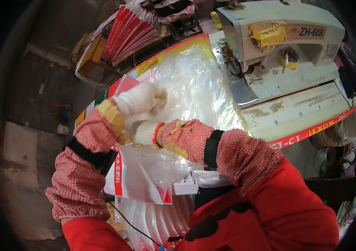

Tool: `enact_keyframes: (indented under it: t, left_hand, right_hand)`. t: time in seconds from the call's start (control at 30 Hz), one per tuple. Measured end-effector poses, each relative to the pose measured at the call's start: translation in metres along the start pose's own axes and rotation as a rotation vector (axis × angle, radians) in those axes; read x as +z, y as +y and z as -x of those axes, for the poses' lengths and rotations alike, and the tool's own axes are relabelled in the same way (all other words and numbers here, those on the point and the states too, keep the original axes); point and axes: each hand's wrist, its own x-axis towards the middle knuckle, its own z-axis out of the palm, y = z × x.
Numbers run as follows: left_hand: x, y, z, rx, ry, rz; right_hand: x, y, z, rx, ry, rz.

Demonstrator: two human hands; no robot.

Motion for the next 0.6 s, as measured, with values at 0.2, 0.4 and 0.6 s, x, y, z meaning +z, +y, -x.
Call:
enact_keyframes:
  t: [0.2, 0.4, 0.6]
  left_hand:
    - [-0.015, -0.049, 0.017, -0.240, 0.680, 0.445]
    - [-0.056, -0.040, 0.018, -0.307, 0.680, -0.922]
    - [-0.107, 0.040, 0.038, -0.150, 1.079, -1.578]
  right_hand:
    - [-0.008, 0.010, 0.037, 0.459, 0.121, -0.895]
    - [0.010, -0.019, 0.019, 0.388, -0.089, -0.401]
    - [0.007, -0.138, 0.108, -0.383, -0.298, 0.005]
